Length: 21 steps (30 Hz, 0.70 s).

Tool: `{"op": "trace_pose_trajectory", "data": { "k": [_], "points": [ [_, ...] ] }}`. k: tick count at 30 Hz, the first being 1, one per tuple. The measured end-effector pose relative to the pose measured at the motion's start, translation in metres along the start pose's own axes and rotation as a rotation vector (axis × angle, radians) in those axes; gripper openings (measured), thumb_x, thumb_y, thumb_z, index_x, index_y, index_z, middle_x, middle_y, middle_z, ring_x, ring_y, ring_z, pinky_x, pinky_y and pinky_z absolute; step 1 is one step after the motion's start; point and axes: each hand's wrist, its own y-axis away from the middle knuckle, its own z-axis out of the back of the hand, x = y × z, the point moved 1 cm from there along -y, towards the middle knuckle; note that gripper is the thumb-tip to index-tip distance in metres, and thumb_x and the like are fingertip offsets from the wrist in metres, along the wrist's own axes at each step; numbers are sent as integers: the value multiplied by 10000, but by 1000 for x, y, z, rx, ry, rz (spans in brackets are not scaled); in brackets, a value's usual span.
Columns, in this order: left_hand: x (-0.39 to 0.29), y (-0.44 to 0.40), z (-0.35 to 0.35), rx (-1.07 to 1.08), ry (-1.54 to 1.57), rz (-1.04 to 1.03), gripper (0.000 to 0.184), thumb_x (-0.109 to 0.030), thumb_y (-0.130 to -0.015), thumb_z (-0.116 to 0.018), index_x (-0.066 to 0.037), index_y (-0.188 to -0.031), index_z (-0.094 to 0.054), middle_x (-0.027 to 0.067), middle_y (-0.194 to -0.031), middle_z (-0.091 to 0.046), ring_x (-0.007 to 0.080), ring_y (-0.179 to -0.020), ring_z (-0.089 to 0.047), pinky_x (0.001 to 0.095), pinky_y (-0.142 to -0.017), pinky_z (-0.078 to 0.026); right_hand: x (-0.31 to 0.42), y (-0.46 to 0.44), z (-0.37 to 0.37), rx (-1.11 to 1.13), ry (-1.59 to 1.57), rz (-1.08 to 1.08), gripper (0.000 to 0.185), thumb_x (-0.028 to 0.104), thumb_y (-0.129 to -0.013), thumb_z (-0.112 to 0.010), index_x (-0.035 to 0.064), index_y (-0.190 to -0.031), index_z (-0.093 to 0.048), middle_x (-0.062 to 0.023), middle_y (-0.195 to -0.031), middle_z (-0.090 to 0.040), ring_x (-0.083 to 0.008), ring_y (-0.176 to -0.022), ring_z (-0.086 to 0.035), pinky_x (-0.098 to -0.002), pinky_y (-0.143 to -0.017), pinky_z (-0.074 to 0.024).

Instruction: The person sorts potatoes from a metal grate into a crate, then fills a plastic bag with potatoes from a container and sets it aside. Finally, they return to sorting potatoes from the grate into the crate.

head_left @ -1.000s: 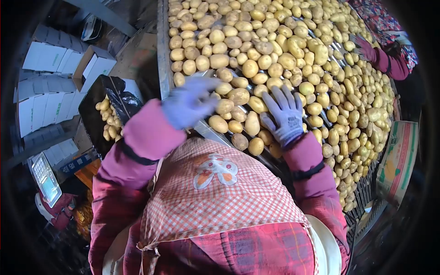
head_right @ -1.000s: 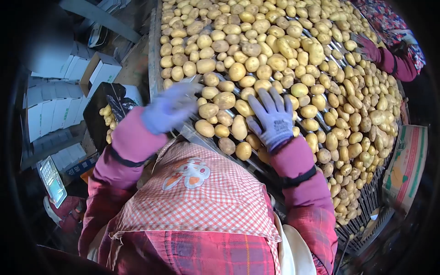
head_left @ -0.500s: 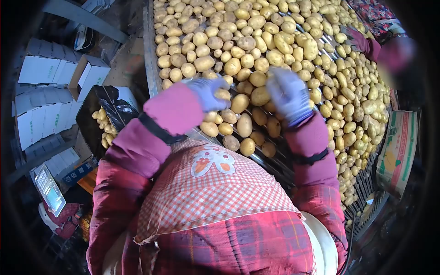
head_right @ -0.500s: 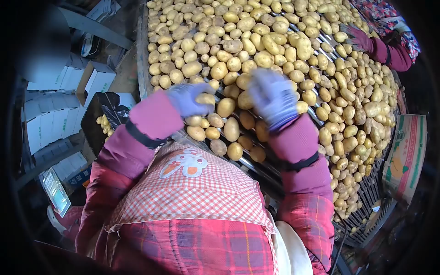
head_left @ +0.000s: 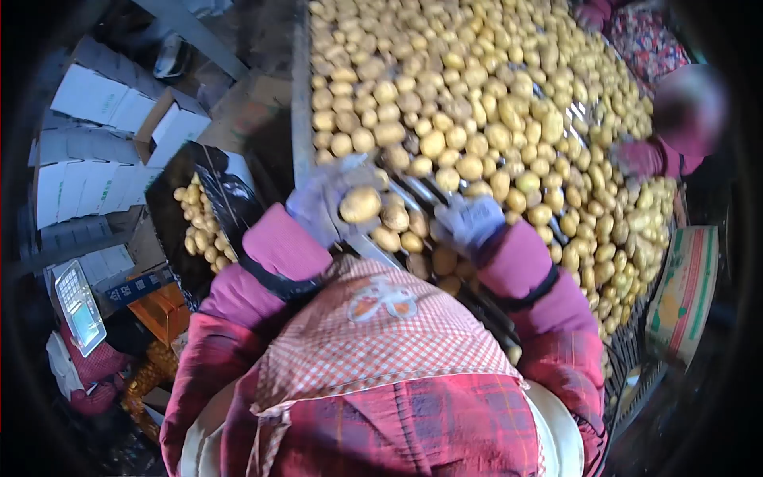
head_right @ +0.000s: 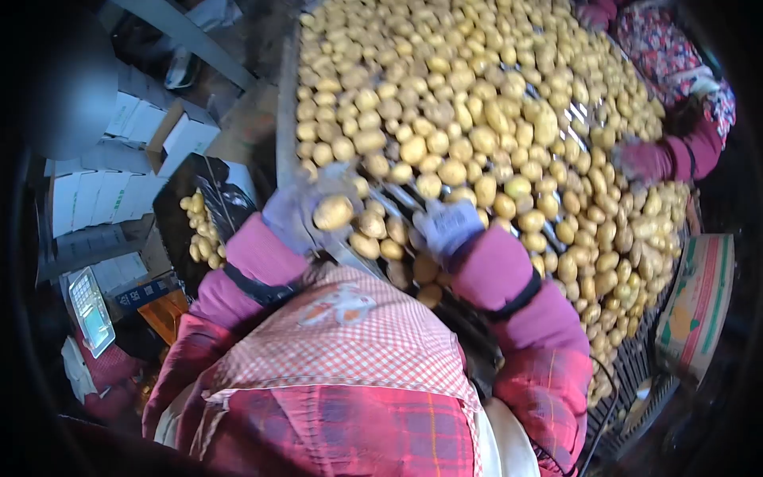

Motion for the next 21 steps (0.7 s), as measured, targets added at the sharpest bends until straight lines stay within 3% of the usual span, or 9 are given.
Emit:
{"op": "trace_pose_trajectory", "data": {
  "k": [1,2,6,10,14,16,18,19,21],
  "points": [
    [4,0,0,38,-80,-61,576,-433,-926,-431,-28,-1332,-382,128,-1193,-556,269,-1050,-567,407,-861,-500,3,-2,13,385,-43,15,206,282,-774,-581,115,-894,-579,-114,-741,-566,-297,-571,-553,-396,-441,-408],
    [12,-13,18,4,-42,-93,534,-401,-943,-416,-39,-1333,-386,121,-1179,-563,242,-1049,-570,401,-873,-493,13,1,5,78,109,-64,235,239,-728,-604,121,-929,-577,-108,-795,-576,-295,-545,-551,-382,-411,-405],
    [8,8,-4,87,48,-1,554,-478,-900,-442,-52,-1255,-457,138,-1222,-540,282,-1124,-542,474,-825,-501,17,11,5,395,-19,-188,361,364,-787,-584,156,-1074,-516,-134,-992,-571,-317,-911,-598,-443,-801,-432],
    [14,13,-4,183,-36,-6,564,-481,-874,-478,-73,-1262,-446,108,-1160,-567,256,-1083,-563,463,-765,-532,10,9,14,392,-169,-304,491,529,-754,-608,97,-986,-578,-181,-1021,-602,-342,-915,-608,-438,-740,-483],
    [25,17,-4,247,-6,-5,564,-502,-888,-456,-76,-1258,-447,108,-1136,-574,242,-1022,-595,441,-754,-542,26,-8,56,-23,-619,-557,415,356,-797,-645,-2,-1004,-614,-155,-862,-644,-231,-829,-638,-316,-739,-488],
    [30,15,-5,249,41,77,569,-513,-891,-451,-77,-1257,-447,110,-1129,-577,240,-994,-609,431,-763,-543,51,-32,69,-105,-979,-397,362,346,-813,-611,45,-1012,-627,-179,-859,-650,-276,-825,-647,-352,-697,-506],
    [33,12,-3,48,167,-164,572,-516,-900,-442,-76,-1266,-438,116,-1096,-591,243,-926,-634,410,-777,-544,53,-53,60,-261,-518,34,324,290,-842,-593,31,-1034,-616,-182,-856,-650,-254,-825,-648,-338,-685,-504],
    [16,24,-14,49,146,137,518,-480,-920,-426,-72,-1236,-473,123,-1069,-601,233,-915,-636,399,-785,-543,53,-64,63,-234,-635,-121,313,269,-851,-590,21,-1040,-610,-184,-869,-649,-255,-827,-648,-333,-689,-503],
    [13,41,2,76,185,-58,463,-450,-905,-469,-31,-1084,-550,153,-1048,-601,297,-939,-620,433,-796,-538,44,-77,60,-260,-764,-368,293,239,-868,-585,8,-1048,-604,-170,-876,-653,-227,-808,-643,-312,-691,-498]
  ]
}}
